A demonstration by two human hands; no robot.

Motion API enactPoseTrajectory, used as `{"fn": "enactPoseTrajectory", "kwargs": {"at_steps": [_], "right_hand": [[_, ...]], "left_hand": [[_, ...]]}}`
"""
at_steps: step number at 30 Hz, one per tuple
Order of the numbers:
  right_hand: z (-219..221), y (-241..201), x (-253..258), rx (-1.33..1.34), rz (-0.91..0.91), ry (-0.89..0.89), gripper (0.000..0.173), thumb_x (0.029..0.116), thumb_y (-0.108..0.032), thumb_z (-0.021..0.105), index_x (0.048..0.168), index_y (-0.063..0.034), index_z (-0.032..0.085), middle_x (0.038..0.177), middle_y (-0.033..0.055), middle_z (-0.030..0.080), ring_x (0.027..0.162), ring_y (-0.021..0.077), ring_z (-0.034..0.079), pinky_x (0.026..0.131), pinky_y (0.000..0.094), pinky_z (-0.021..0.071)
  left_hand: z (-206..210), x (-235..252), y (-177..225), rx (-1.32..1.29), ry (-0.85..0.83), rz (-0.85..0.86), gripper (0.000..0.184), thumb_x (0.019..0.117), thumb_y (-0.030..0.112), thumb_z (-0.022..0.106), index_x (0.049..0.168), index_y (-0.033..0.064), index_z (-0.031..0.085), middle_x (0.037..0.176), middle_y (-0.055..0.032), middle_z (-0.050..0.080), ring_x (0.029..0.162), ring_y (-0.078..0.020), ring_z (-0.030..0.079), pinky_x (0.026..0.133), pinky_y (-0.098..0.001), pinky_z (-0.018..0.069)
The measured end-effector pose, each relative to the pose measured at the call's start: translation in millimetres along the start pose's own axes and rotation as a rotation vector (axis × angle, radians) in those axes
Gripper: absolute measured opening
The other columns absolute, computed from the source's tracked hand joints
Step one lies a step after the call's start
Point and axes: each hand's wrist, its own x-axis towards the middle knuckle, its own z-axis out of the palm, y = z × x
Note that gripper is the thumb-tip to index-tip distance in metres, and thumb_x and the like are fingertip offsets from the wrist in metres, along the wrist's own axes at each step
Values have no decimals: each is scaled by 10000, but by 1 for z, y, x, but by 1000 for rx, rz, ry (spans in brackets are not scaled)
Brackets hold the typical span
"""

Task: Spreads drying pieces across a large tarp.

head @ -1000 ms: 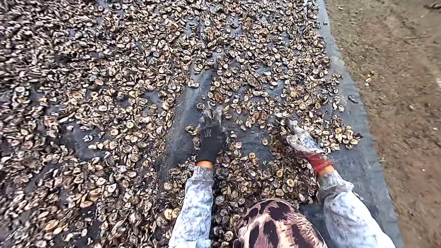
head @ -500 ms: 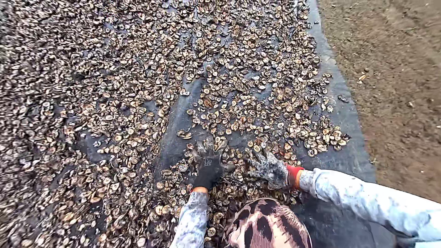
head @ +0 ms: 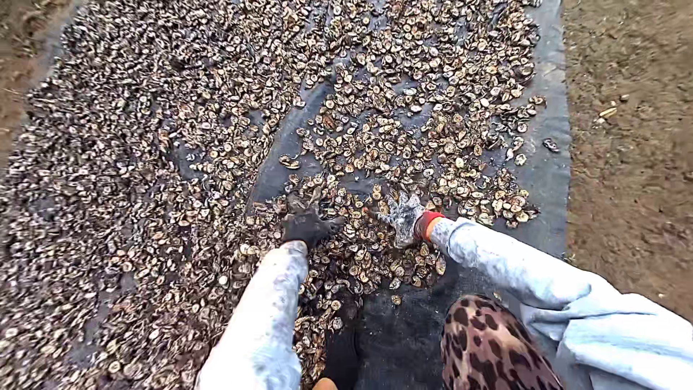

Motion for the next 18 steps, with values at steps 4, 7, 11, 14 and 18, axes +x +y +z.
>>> {"fn": "enactPoseTrajectory", "kwargs": {"at_steps": [4,7,11,14,18], "right_hand": [[34,-18,-79,219,-56,16,565,1012,-168,561,1565,-141,443,1615,266,353,1500,482,294,1195,686,195],[26,-3,-99,322,80,32,442,1063,-253,480,1492,-170,546,1483,172,565,1391,365,513,1147,605,367],[-11,36,-61,278,46,382,371,947,-285,692,1294,-153,702,1302,172,682,1219,384,635,991,663,476],[2,50,-23,42,36,403,816,820,-596,704,1536,-277,479,1548,232,454,1448,494,365,1077,772,302],[56,25,-79,27,-19,141,979,771,-515,808,1612,-342,336,1713,223,82,1542,549,30,1128,817,128]], "left_hand": [[51,-53,37,-251,96,11,655,983,334,650,1545,81,426,1548,-335,365,1391,-534,413,1069,-693,397],[53,-80,36,-407,129,143,453,1027,261,599,1403,11,567,1371,-296,584,1286,-482,551,1059,-676,415],[42,-79,35,-409,252,89,560,976,332,685,1419,14,556,1450,-308,518,1341,-523,484,1071,-732,365],[80,-72,60,-366,85,48,681,968,396,682,1531,88,456,1571,-288,395,1429,-528,381,1097,-744,337],[101,-130,108,-385,-64,128,723,947,397,687,1546,78,438,1583,-281,381,1479,-474,333,1184,-660,255]]}}
